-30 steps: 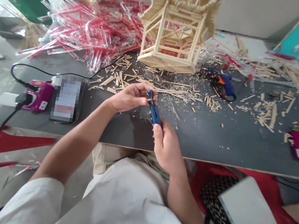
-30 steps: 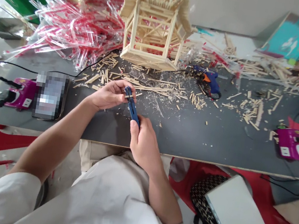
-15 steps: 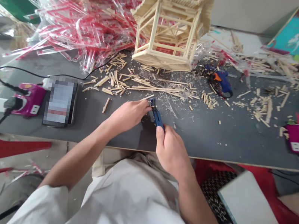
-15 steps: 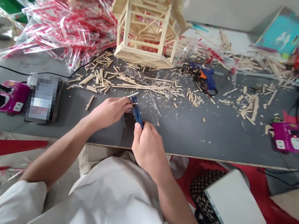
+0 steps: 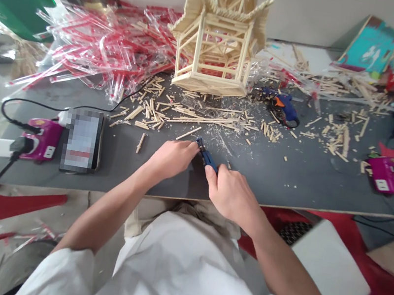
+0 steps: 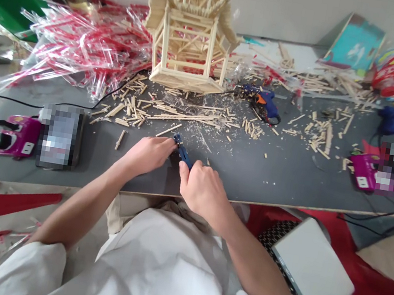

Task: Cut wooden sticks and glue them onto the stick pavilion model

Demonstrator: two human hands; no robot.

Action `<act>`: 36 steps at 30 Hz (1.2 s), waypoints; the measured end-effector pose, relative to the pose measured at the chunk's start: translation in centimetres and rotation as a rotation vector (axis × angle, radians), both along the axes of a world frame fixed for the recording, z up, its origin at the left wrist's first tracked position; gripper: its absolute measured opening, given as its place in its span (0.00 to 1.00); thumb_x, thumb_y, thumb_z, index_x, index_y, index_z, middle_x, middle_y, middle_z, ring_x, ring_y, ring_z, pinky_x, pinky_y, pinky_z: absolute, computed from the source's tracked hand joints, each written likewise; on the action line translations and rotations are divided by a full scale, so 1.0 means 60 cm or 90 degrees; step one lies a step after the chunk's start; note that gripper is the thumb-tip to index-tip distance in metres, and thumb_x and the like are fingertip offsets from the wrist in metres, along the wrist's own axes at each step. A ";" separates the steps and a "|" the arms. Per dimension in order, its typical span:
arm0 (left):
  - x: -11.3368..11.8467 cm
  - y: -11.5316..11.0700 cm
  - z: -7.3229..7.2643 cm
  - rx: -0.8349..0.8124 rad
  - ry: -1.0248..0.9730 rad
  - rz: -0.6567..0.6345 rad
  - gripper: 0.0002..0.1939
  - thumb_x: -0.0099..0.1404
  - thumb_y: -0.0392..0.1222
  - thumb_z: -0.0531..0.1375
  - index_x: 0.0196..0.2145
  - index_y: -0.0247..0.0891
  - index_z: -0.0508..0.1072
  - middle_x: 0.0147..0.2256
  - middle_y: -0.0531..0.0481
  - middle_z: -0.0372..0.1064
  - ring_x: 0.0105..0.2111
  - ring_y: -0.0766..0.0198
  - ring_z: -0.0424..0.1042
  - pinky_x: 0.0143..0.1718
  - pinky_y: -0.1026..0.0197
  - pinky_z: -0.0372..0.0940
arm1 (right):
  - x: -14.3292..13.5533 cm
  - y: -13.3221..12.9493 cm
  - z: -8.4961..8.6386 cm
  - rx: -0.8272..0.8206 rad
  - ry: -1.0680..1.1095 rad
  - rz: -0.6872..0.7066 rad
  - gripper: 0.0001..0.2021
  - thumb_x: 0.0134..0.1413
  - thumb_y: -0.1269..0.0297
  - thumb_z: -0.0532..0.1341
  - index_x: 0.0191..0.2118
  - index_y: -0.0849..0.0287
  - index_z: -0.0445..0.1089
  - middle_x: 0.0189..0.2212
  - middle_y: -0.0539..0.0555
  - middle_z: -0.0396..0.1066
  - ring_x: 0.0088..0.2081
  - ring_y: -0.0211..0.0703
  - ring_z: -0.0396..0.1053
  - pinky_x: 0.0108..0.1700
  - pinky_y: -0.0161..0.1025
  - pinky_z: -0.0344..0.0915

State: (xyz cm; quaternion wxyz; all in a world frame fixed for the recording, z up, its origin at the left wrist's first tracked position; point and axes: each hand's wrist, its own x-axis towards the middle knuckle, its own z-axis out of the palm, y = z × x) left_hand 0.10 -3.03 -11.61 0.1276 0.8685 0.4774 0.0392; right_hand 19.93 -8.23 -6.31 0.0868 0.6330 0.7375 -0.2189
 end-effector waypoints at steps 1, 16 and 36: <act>-0.001 0.000 0.000 0.006 0.002 0.005 0.11 0.80 0.39 0.50 0.43 0.38 0.71 0.37 0.43 0.78 0.35 0.54 0.79 0.32 0.58 0.61 | 0.002 0.002 -0.003 0.005 0.004 0.002 0.26 0.79 0.52 0.43 0.42 0.63 0.72 0.37 0.68 0.80 0.39 0.60 0.81 0.37 0.45 0.60; 0.021 -0.009 0.006 0.048 -0.045 0.158 0.16 0.82 0.44 0.48 0.41 0.39 0.72 0.38 0.42 0.80 0.33 0.56 0.80 0.31 0.59 0.58 | 0.038 0.055 -0.016 0.135 -0.068 0.020 0.34 0.73 0.36 0.46 0.45 0.63 0.75 0.41 0.65 0.81 0.43 0.61 0.81 0.36 0.43 0.62; 0.023 -0.020 -0.006 0.106 -0.060 0.119 0.18 0.82 0.44 0.45 0.37 0.39 0.69 0.32 0.46 0.77 0.30 0.60 0.78 0.28 0.61 0.55 | 0.080 0.061 -0.015 0.065 0.034 0.072 0.29 0.77 0.43 0.42 0.34 0.57 0.68 0.34 0.59 0.79 0.40 0.53 0.79 0.36 0.42 0.53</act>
